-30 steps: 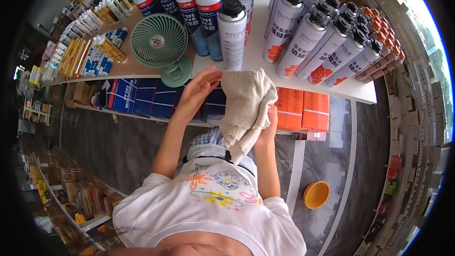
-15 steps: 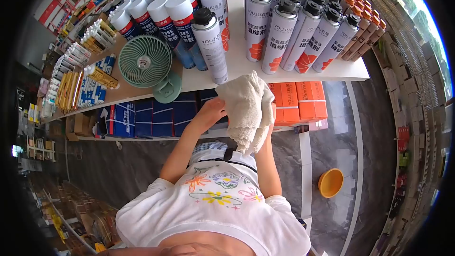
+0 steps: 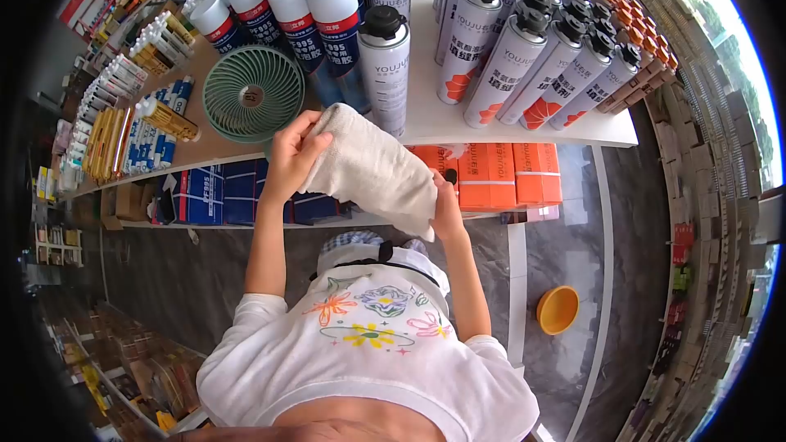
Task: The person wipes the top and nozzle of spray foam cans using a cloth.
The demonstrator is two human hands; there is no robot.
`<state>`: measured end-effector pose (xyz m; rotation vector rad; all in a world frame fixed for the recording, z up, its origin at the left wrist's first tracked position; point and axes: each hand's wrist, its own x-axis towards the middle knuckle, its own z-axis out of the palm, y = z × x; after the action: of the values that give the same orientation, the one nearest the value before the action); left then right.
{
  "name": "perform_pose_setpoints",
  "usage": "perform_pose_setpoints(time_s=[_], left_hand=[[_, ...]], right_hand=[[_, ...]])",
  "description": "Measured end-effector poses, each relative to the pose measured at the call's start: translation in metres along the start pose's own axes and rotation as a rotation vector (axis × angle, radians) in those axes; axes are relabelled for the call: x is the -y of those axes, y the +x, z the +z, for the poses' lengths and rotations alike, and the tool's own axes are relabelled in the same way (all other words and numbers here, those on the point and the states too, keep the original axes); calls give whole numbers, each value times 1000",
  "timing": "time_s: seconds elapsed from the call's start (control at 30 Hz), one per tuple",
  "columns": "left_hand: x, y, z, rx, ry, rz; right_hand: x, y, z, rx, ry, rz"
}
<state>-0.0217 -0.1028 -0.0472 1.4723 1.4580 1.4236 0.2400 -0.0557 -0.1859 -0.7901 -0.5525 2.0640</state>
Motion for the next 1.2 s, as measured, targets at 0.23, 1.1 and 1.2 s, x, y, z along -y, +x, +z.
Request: perform_pose_setpoints(time_s=[0.23,1.1,1.2], left_hand=[[-32,20,-27,345,273,406],[38,29,-15,34,256,522],[41,25,-10,-9,338,502]], right_hand=[[9,37,-20,196,-383,-131],[47,36,128,222,-922,-788],[52,34,120,258,-964,-787]])
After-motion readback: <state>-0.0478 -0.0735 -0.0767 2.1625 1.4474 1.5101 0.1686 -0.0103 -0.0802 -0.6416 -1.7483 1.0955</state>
